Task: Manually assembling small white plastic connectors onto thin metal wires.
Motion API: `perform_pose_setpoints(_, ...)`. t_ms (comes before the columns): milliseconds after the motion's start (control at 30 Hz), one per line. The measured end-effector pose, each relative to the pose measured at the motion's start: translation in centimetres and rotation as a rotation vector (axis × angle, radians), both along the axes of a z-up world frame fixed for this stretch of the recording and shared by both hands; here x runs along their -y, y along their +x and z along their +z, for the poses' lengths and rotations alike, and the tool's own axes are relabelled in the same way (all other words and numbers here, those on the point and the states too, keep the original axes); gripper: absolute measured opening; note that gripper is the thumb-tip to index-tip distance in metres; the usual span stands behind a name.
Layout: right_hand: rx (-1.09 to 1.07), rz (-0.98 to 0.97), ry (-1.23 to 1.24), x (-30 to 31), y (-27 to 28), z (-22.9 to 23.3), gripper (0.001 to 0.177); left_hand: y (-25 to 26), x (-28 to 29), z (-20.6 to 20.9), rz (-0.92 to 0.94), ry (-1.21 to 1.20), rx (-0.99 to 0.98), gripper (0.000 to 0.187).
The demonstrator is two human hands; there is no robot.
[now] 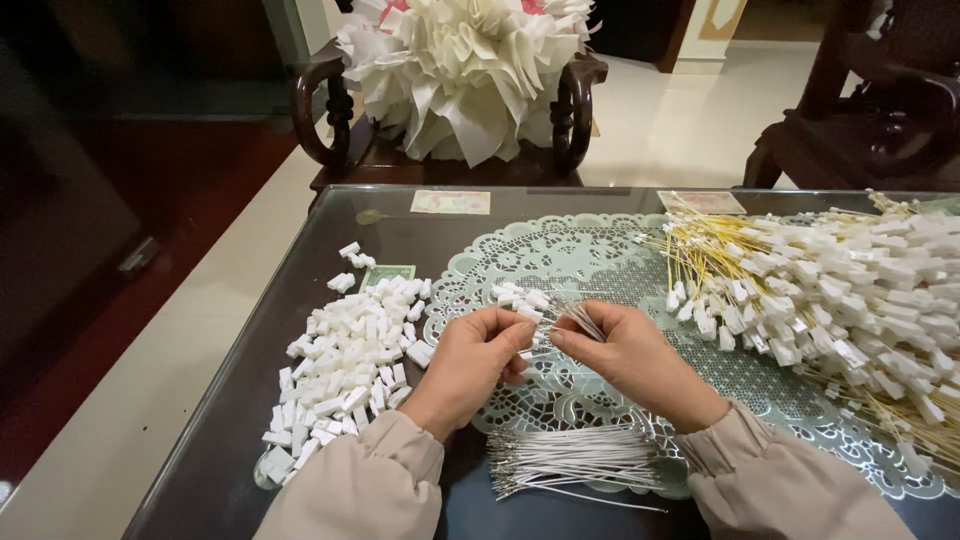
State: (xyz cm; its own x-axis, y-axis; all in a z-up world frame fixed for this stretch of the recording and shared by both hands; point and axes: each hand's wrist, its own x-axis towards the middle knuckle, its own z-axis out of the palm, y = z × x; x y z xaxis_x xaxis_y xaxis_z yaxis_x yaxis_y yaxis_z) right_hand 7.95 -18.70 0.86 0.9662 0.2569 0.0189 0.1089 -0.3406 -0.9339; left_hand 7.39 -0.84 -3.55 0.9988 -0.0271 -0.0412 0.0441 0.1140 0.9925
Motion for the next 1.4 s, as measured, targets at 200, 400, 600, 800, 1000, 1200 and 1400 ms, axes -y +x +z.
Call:
perform_pose_setpoints(200, 0.005, -0.004, -0.002, 0.6, 1.1, -1.5, 0.017, 0.0, -0.2, 0.0, 0.019, 0.107, 0.017, 0.023)
perform_pose_setpoints(400, 0.028, -0.039, -0.119, 0.7, 0.2, -1.2, 0.016, -1.8, -1.3, 2.0, -0.008, 0.356, 0.155, 0.02)
perform_pose_setpoints(600, -0.191, -0.094, -0.294, -1.2, -1.4, 2.6, 0.016, -2.5, -5.7, 6.7, 0.008, 0.757, 0.031, 0.03)
perform_pose_setpoints(800, -0.162, -0.062, -0.264, -0.3, -0.2, 0.8, 0.024, 0.2, -8.8, 2.9, 0.011, 1.421, 0.117, 0.015)
perform_pose_setpoints(1000, -0.147, -0.06, -0.242, -0.3, -0.4, 1.2, 0.02, 1.2, -8.5, -0.5, -0.049, 1.626, 0.196, 0.015)
perform_pose_setpoints(1200, -0.009, -0.001, -0.084, 0.7, 0.8, -0.7, 0.033, 0.8, -7.8, 0.7, 0.005, 1.516, 0.218, 0.016)
perform_pose_setpoints(1400, -0.027, 0.021, -0.092, 0.4, 0.4, -0.4, 0.028, -2.0, -2.8, 8.0, -0.054, 0.904, 0.043, 0.019)
